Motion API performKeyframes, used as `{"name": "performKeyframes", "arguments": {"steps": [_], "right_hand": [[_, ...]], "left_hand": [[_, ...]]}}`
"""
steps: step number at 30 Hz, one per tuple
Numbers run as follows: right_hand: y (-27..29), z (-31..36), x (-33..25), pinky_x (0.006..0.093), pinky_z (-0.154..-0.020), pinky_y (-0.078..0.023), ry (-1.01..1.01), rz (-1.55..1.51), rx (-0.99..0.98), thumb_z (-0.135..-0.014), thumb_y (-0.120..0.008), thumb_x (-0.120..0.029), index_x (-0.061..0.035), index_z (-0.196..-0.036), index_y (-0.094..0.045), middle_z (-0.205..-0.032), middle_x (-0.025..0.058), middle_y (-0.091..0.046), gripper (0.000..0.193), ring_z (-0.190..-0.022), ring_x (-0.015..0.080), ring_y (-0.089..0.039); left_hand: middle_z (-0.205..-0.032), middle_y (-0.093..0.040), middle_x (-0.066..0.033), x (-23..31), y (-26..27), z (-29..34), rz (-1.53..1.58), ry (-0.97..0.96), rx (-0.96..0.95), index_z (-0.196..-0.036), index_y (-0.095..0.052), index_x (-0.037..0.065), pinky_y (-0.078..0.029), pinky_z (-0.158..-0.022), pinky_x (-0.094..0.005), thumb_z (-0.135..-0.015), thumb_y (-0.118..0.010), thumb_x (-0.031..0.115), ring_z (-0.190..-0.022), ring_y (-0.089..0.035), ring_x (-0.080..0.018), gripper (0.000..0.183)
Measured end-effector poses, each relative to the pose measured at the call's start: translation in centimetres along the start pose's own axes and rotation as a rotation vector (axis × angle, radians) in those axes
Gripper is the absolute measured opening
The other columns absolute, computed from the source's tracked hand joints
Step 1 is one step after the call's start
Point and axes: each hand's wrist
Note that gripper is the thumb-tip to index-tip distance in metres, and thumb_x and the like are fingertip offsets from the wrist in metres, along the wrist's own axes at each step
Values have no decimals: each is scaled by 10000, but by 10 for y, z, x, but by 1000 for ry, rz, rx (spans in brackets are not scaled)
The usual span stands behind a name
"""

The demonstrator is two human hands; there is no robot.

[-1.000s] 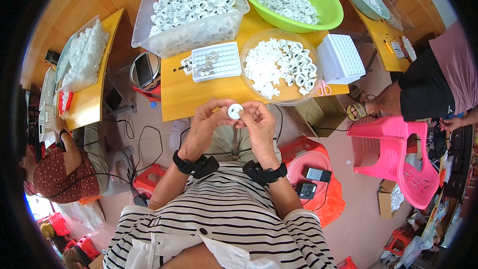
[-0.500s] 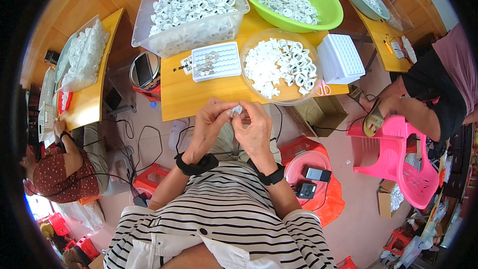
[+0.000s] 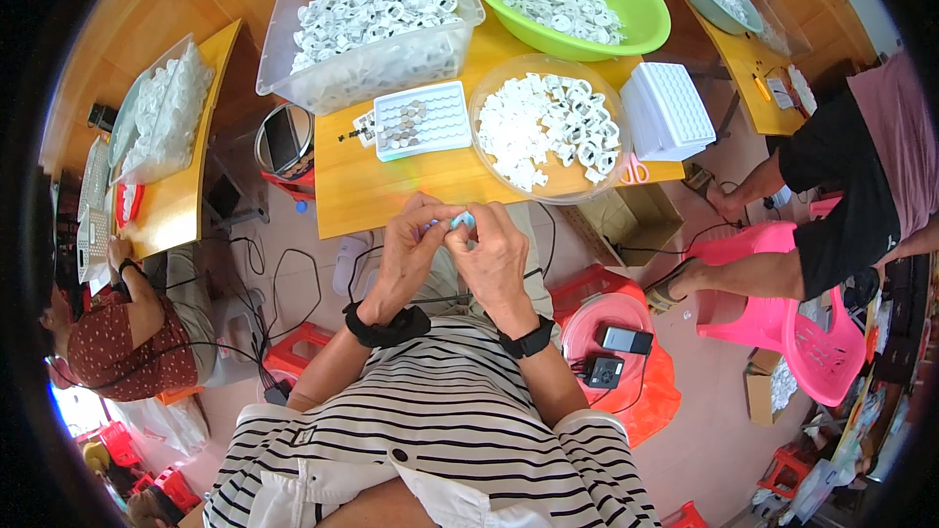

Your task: Manually assembling small white plastic rings and metal inserts by pressing them together and placing them into a partitioned tray.

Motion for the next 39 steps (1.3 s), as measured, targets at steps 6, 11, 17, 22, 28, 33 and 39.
{"name": "performKeyframes", "arguments": {"steps": [6,11,17,22,28,33,39], "right_hand": [[-1,3,9,299,-501,-474,-15,-38,26,-674,-633,6,7,-848,-595,-711,102,-567,178,-544,200,-592],[-1,3,13,236,-560,-496,-279,-451,2,-715,-635,56,22,-889,-607,-752,81,-594,179,-616,134,-617],[1,4,1,220,-567,-492,-256,-452,-29,-719,-630,78,23,-860,-612,-752,71,-597,153,-637,125,-621],[2,6,-9,211,-589,-477,-152,-278,-26,-741,-656,43,19,-836,-616,-780,47,-606,106,-663,90,-596],[2,3,-11,250,-521,-461,-43,-199,42,-689,-627,76,6,-798,-595,-686,87,-552,133,-560,169,-584],[2,5,-12,258,-497,-437,-25,-151,-14,-691,-620,61,-4,-787,-592,-670,83,-542,119,-546,170,-554],[21,-28,7,219,-538,-451,-232,-322,-120,-708,-626,20,-9,-801,-620,-681,39,-585,98,-575,101,-557]], "left_hand": [[-865,-501,-34,1,-2,1,9,73,0,-982,-644,30,-410,-660,-213,-794,-523,-58,-742,-492,-103,241],[-928,-477,-17,2,0,0,262,149,23,-986,-637,36,-436,-692,-204,-788,-555,-58,-788,-514,-90,234],[-935,-466,-15,1,3,-1,344,139,50,-949,-630,15,-444,-705,-193,-778,-564,-70,-803,-548,-94,202],[-919,-458,-20,0,4,0,329,84,77,-903,-623,6,-453,-715,-202,-765,-535,-94,-791,-567,-111,191],[-863,-465,-26,0,4,-2,209,54,88,-848,-615,8,-432,-668,-194,-736,-526,-99,-785,-537,-90,178],[-817,-478,-25,-15,7,0,149,79,117,-835,-608,22,-423,-647,-205,-723,-564,-67,-784,-515,-98,149],[-811,-511,-43,-2,28,-6,91,51,217,-835,-576,5,-429,-601,-231,-756,-616,20,-697,-535,-126,91]]}}
Point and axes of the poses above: each hand's wrist, its own z-axis away from the middle knuckle, its own y-axis out of the back of the hand, x = y × z
